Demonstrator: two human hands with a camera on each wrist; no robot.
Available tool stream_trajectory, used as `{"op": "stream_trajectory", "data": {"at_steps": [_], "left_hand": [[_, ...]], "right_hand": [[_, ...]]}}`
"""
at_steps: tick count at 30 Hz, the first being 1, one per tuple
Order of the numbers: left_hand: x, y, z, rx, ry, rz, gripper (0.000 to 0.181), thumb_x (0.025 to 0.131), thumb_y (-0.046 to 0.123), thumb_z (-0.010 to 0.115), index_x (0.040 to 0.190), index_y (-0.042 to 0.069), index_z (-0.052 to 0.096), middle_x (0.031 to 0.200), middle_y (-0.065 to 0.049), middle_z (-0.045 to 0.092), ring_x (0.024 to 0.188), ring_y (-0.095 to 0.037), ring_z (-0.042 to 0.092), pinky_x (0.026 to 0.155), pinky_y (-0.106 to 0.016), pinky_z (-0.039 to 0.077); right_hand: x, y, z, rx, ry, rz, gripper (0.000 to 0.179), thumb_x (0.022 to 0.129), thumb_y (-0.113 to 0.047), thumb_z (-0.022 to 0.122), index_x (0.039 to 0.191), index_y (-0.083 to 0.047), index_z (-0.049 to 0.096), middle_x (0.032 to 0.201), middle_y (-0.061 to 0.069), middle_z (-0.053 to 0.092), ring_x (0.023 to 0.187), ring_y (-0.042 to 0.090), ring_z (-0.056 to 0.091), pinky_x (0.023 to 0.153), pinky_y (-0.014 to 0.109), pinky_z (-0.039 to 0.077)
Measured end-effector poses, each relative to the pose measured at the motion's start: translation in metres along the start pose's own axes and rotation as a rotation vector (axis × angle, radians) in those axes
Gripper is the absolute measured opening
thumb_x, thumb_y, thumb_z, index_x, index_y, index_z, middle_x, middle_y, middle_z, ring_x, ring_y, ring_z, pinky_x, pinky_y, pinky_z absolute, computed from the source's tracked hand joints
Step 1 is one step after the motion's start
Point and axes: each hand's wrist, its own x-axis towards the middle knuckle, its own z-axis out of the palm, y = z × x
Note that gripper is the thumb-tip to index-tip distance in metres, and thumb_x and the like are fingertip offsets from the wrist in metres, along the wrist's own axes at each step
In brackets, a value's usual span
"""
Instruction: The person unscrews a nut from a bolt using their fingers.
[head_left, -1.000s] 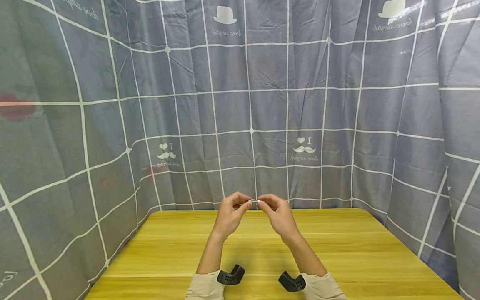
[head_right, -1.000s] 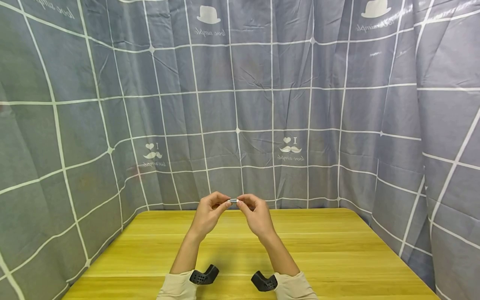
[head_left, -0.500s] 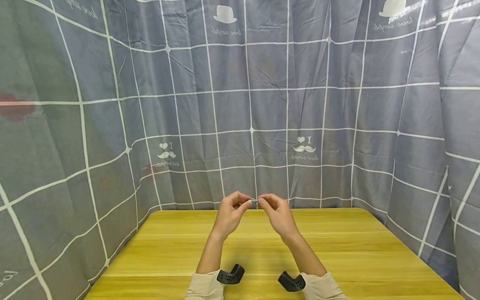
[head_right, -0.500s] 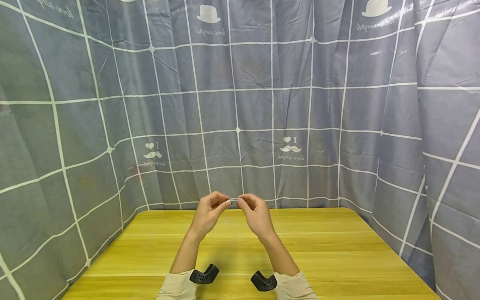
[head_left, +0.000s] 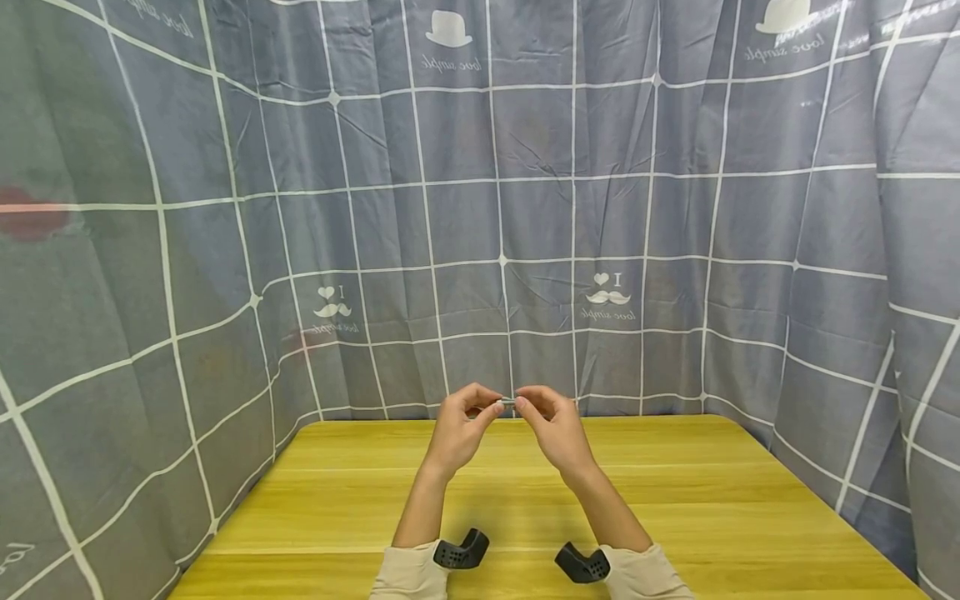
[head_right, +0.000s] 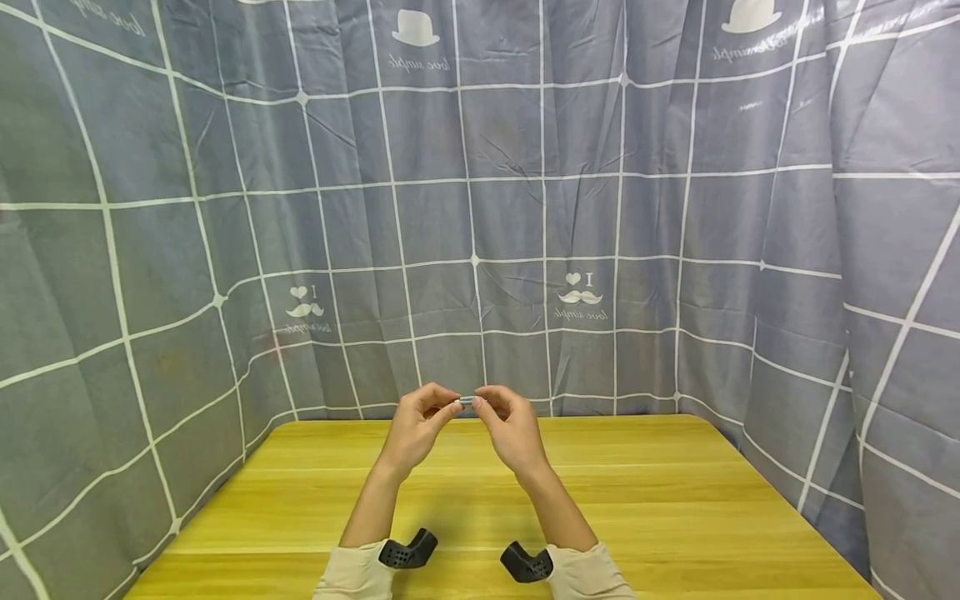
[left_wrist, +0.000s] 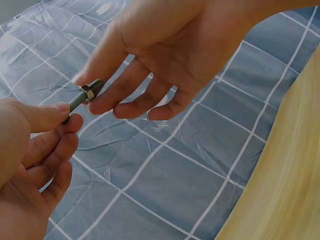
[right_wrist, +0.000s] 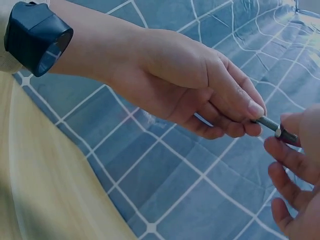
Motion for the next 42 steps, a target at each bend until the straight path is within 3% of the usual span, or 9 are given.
{"op": "stream_trajectory", "data": {"at_steps": [4,10,17,24,28,31,35,38,42], "left_hand": [[0.0004,0.0002,-0.0005,-0.003,-0.002,-0.006,0.004,0.096,-0.008,0.067,0.098,-0.008,0.071,0.092,-0.019,0.071,0.084,-0.033,0.065,0.078,-0.041,0.053],[0.0005,0.0001,-0.0007,-0.008,-0.001,-0.011,0.004,0.096,-0.008,0.067,0.098,-0.009,0.071,0.092,-0.019,0.070,0.085,-0.034,0.065,0.078,-0.040,0.053],[0.0005,-0.0003,-0.0018,-0.007,0.002,-0.009,0.005,0.096,-0.009,0.067,0.099,-0.010,0.070,0.093,-0.021,0.071,0.084,-0.033,0.064,0.077,-0.037,0.052],[0.0008,-0.0005,-0.0025,0.000,0.010,-0.010,0.004,0.096,-0.008,0.068,0.097,-0.008,0.071,0.091,-0.019,0.071,0.083,-0.031,0.064,0.076,-0.035,0.052],[0.0005,-0.0011,-0.0020,0.000,0.011,-0.007,0.004,0.095,-0.009,0.068,0.097,-0.009,0.071,0.091,-0.019,0.071,0.083,-0.030,0.064,0.076,-0.039,0.052],[0.0001,-0.0014,-0.0019,-0.007,0.013,-0.009,0.004,0.095,-0.009,0.068,0.097,-0.011,0.070,0.091,-0.020,0.071,0.083,-0.032,0.064,0.076,-0.039,0.051],[-0.0004,-0.0013,-0.0020,-0.015,0.006,-0.018,0.005,0.096,-0.009,0.067,0.099,-0.011,0.070,0.092,-0.019,0.071,0.084,-0.033,0.064,0.077,-0.038,0.052],[-0.0005,-0.0006,-0.0021,-0.014,0.001,-0.013,0.005,0.096,-0.008,0.067,0.099,-0.010,0.070,0.093,-0.019,0.071,0.085,-0.034,0.065,0.078,-0.040,0.053],[0.0000,0.0004,-0.0023,-0.007,0.005,0.001,0.005,0.096,-0.008,0.067,0.098,-0.010,0.070,0.093,-0.021,0.071,0.085,-0.035,0.065,0.078,-0.042,0.053]], "right_hand": [[0.0004,-0.0013,0.0009,0.003,-0.006,-0.034,0.013,0.101,-0.007,0.069,0.114,-0.005,0.072,0.110,0.007,0.070,0.101,0.026,0.065,0.089,0.039,0.053],[0.0002,-0.0032,0.0015,0.006,-0.008,-0.025,0.029,0.101,-0.012,0.070,0.129,-0.007,0.067,0.125,0.013,0.066,0.107,0.029,0.065,0.092,0.042,0.053],[0.0004,-0.0017,0.0009,-0.002,0.021,-0.012,0.011,0.100,-0.008,0.070,0.110,-0.003,0.074,0.103,0.009,0.070,0.097,0.031,0.064,0.085,0.036,0.052],[0.0005,-0.0025,0.0017,-0.004,0.010,-0.007,0.032,0.100,-0.015,0.072,0.130,-0.007,0.066,0.124,0.014,0.066,0.106,0.029,0.065,0.092,0.048,0.052],[0.0003,-0.0006,0.0013,-0.018,0.032,0.017,0.021,0.103,-0.019,0.068,0.118,-0.004,0.072,0.109,0.011,0.072,0.101,0.027,0.066,0.091,0.042,0.052],[0.0000,-0.0003,0.0008,-0.013,0.021,-0.005,0.012,0.102,-0.010,0.068,0.109,-0.003,0.073,0.103,0.009,0.071,0.099,0.028,0.065,0.089,0.041,0.052],[-0.0011,-0.0007,0.0006,-0.002,0.002,-0.021,0.023,0.098,-0.005,0.072,0.120,-0.006,0.068,0.118,0.011,0.067,0.106,0.029,0.063,0.091,0.046,0.052],[-0.0011,-0.0004,0.0010,-0.004,-0.003,0.001,0.037,0.100,-0.013,0.072,0.135,-0.009,0.062,0.128,0.011,0.064,0.111,0.028,0.063,0.094,0.047,0.051],[-0.0001,-0.0007,0.0019,-0.008,-0.002,0.029,0.029,0.104,-0.020,0.067,0.129,-0.006,0.068,0.118,0.012,0.070,0.105,0.026,0.065,0.094,0.048,0.052]]}}
